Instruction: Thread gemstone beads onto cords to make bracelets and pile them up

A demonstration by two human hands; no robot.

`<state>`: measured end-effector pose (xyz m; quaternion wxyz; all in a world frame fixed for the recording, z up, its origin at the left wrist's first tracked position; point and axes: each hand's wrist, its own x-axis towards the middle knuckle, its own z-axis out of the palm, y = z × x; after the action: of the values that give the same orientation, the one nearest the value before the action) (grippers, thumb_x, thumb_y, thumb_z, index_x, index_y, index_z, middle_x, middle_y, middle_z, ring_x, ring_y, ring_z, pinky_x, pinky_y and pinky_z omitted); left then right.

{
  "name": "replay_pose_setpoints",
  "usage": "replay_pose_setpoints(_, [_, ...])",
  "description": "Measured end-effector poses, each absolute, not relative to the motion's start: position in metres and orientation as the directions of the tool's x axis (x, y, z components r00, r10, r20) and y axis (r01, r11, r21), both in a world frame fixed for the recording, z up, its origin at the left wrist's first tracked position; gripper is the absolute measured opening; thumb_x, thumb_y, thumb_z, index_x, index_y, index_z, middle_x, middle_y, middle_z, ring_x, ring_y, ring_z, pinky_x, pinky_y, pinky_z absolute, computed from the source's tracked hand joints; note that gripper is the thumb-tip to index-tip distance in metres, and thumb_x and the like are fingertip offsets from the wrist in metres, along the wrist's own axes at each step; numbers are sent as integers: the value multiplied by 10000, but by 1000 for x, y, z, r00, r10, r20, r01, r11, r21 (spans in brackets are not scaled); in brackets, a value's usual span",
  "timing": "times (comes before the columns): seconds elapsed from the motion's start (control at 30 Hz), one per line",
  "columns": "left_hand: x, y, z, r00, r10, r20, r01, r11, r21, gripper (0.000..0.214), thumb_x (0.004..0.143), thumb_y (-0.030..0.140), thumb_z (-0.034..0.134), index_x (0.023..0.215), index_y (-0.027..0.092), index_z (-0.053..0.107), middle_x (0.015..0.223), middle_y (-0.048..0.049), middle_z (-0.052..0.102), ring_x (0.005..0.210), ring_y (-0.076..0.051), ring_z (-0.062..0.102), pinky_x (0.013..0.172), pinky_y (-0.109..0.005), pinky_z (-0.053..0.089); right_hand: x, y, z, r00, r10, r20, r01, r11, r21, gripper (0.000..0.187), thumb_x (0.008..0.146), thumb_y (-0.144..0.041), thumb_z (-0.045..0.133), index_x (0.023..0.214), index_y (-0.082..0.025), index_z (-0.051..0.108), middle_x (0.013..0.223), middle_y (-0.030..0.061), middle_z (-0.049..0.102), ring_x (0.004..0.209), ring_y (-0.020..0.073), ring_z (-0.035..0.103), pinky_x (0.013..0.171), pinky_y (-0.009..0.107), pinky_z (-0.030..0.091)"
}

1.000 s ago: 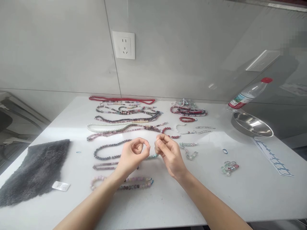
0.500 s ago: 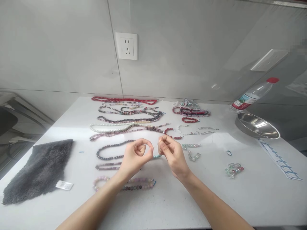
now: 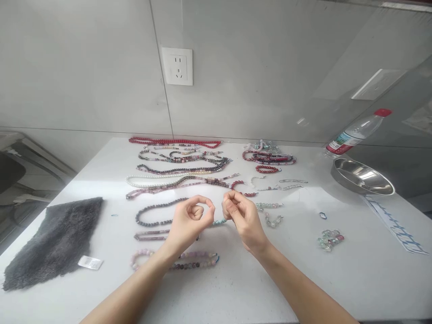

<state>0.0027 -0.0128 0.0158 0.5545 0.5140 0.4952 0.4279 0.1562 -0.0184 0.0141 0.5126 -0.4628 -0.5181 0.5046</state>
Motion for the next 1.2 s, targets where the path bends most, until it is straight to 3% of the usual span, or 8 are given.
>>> replay_pose_setpoints(0.47, [2,-13,16,152,981,-117,36,113,993,156,767,317,657,784,169,612,482,115,143,468,-50,110,462,-202,165,157,-16,12,-56,995,78,-50,75,-996,223,916,-383,555,834,-182,504,639,-51,372,572,103,329,541,270,293])
replay_pose_setpoints(0.7, [-2,-10,7,206,979,-14,68,0,998,114,817,281,630,803,175,590,501,109,159,484,-60,136,482,-214,172,157,-20,16,-103,981,166,118,178,-977,191,940,-351,528,853,-182,508,701,-28,418,582,102,347,515,261,283])
replay_pose_setpoints(0.77, [-2,-10,5,234,971,42,73,-61,995,101,847,270,606,828,175,579,518,101,208,493,-63,178,491,-212,197,156,-21,17,-124,976,178,141,195,-971,172,950,-331,516,858,-186,508,719,-24,423,592,102,351,521,258,293])
replay_pose_setpoints(0.93, [-2,-10,9,338,939,67,26,-81,996,122,903,289,562,862,174,561,727,9,556,645,-91,484,600,-213,396,157,-22,19,-157,970,186,119,205,-971,143,965,-313,501,882,-196,494,743,-20,445,638,110,414,565,252,343])
replay_pose_setpoints(1.07, [-1,-9,13,389,921,25,-20,-19,1000,146,914,314,559,867,175,563,784,-6,582,683,-102,547,636,-223,450,158,-21,20,-188,964,187,62,201,-978,136,972,-310,490,889,-203,480,769,-12,478,676,119,488,605,256,397])
replay_pose_setpoints(1.2, [-3,-7,10,345,938,20,-35,-9,999,131,897,307,586,867,179,588,814,-11,597,704,-106,555,641,-226,460,159,-20,21,-200,965,168,158,201,-967,127,966,-302,497,887,-204,483,792,0,502,697,128,508,636,268,419])
